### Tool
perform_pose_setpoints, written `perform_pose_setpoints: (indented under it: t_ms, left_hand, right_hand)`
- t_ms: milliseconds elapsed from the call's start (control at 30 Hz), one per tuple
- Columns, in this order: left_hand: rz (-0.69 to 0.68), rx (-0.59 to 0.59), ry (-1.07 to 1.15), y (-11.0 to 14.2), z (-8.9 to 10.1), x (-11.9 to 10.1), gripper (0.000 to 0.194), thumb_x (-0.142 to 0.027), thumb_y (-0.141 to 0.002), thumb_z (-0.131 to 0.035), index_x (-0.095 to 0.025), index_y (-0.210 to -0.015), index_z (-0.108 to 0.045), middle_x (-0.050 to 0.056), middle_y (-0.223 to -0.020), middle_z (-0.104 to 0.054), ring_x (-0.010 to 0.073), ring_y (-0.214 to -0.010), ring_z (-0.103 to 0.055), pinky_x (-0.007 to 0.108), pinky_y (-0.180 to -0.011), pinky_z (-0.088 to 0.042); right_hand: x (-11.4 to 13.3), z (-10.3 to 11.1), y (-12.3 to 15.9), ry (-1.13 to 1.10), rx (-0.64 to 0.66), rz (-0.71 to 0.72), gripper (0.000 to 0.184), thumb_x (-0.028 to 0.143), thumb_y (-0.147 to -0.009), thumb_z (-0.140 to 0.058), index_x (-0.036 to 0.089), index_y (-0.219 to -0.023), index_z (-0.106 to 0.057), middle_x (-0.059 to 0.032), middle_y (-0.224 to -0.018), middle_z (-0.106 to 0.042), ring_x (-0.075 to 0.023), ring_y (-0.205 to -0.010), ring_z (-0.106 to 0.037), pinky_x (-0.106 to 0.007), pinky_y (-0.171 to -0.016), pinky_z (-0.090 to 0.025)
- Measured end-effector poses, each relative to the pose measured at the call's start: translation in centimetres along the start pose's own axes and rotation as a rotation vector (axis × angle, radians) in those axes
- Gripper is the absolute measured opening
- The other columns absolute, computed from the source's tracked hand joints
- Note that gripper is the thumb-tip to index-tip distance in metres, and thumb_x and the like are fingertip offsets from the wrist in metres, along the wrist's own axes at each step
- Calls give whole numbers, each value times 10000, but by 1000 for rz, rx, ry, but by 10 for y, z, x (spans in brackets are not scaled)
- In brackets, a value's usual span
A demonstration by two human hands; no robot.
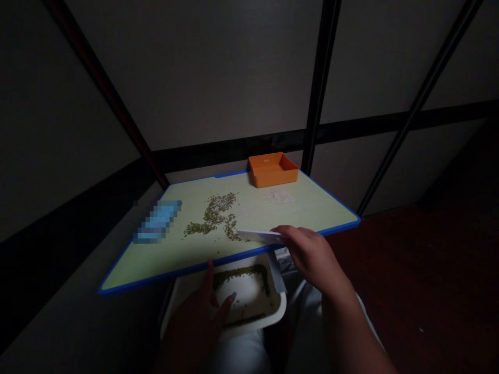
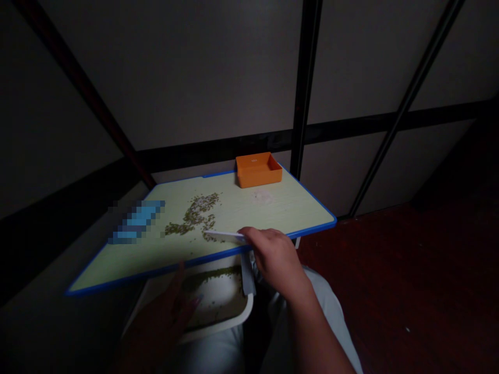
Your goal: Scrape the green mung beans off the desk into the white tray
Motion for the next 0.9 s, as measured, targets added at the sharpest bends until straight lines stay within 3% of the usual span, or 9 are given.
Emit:
perform_pose_setpoints:
  t_ms: [567, 900]
  left_hand:
    - [-5, -3, 10, 3, 0, 0, 836, -578, -893, -282, -152, -1567, -31, 29, -913, -653, 201, -850, -617, 327, -782, -405]
    - [-5, 19, 3, 1, 2, -2, 869, -585, -882, -271, -85, -1557, -51, 53, -925, -660, 216, -857, -606, 346, -791, -406]
  right_hand:
    - [3, 3, 2, -3, 35, -34, 302, 118, -944, -421, 193, -1121, -654, -96, -938, -778, -238, -839, -733, -337, -738, -545]
    - [3, -5, 0, -25, 59, -22, 319, 118, -922, -415, 201, -1125, -645, -91, -941, -770, -236, -849, -721, -338, -747, -536]
Point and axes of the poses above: each hand's wrist, its own y-axis away from the middle knuckle, its own z-axis out of the back of the hand, x = y × z, the point moved 4 cm from there along -y, towards the middle knuckle
